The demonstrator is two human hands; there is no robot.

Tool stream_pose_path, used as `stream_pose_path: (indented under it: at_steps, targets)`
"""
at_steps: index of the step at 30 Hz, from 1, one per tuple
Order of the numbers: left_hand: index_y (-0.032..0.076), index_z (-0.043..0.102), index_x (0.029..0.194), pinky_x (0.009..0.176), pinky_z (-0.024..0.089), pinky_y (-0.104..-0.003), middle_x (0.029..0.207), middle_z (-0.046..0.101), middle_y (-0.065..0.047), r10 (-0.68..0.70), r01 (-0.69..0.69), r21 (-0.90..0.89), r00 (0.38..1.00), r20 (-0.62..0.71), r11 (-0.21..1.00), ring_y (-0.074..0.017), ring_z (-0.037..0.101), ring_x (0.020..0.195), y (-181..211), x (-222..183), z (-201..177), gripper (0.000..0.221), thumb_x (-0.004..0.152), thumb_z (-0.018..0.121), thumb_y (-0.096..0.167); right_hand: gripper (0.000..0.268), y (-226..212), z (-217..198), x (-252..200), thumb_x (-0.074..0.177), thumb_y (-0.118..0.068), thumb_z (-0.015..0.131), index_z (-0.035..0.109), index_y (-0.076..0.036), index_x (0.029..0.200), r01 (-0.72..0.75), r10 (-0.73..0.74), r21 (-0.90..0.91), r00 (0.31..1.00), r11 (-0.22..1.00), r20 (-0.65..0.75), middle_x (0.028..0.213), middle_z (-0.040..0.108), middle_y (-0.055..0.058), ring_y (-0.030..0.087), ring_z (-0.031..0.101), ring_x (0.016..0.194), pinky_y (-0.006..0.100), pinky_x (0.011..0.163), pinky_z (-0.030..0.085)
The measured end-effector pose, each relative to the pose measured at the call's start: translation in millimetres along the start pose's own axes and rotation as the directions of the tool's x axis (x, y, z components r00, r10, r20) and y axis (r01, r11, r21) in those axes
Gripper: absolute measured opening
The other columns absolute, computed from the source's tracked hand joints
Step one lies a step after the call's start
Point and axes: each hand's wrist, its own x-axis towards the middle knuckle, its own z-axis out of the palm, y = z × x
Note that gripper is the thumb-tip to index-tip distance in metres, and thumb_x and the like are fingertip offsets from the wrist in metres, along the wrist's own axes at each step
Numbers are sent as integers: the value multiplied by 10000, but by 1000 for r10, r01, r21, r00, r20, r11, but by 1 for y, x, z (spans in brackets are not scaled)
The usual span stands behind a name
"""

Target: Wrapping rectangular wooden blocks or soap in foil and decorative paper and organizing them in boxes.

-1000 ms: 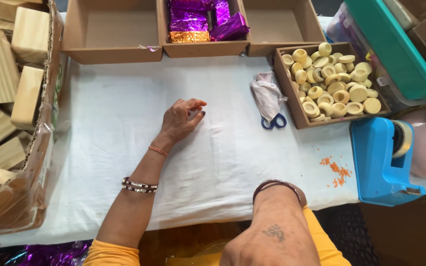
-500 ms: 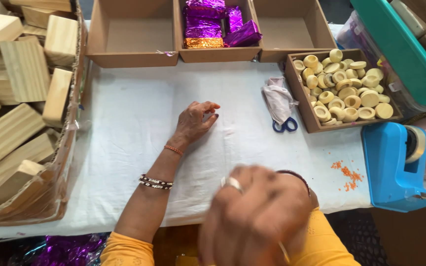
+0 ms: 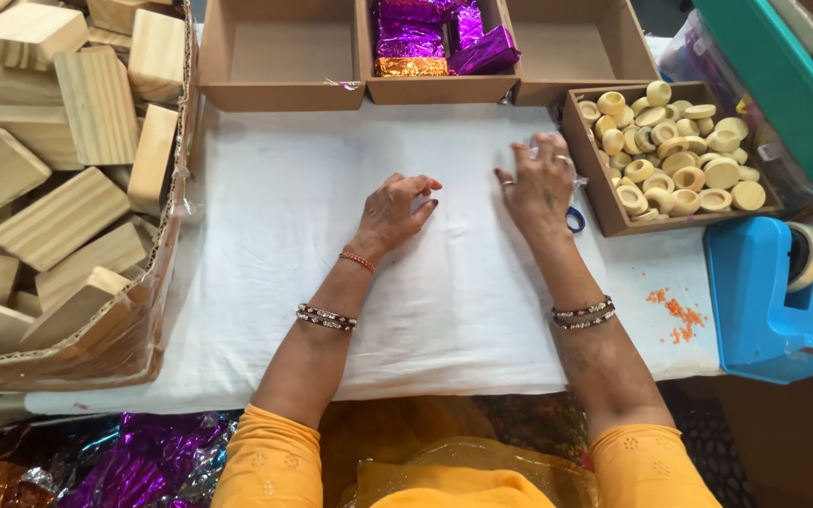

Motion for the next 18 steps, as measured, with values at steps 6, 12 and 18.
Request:
stream_pose_path:
  at_steps: [6,12,18]
  targets:
    - [168,753,1080,959,501,-401,1093,750,-3,54,-38,127,990,-128,991,-212,648,1086,-11,-2,0,228,853,775,182,565,40,29,0,900,-349,751,591,-171,1412,-325,324,-8,938,946,123,1443,481,204,411,484,1287,569,983,453]
    - [177,753,1080,1035,431,-430,1191,705,3,-18,38,167,993,-119,985,-209,592,1189,-18,-4,2,229,853,780,196,421,33,32,-6,954,-175,683,625,-194,1371,-232,236,105,971,967,-30,1283,649,150,364,631,1159,493,911,560]
    - [166,746,1080,1048,427,-422,1221,698,2,-36,54,150,992,-119,987,-206,589,1216,-21,-6,3,232,853,778,202,424,-32,4,-17,957,-199,665,593,-174,1374,219,-179,457,975,862,-129,1309,643,124,343,633,1170,478,942,563]
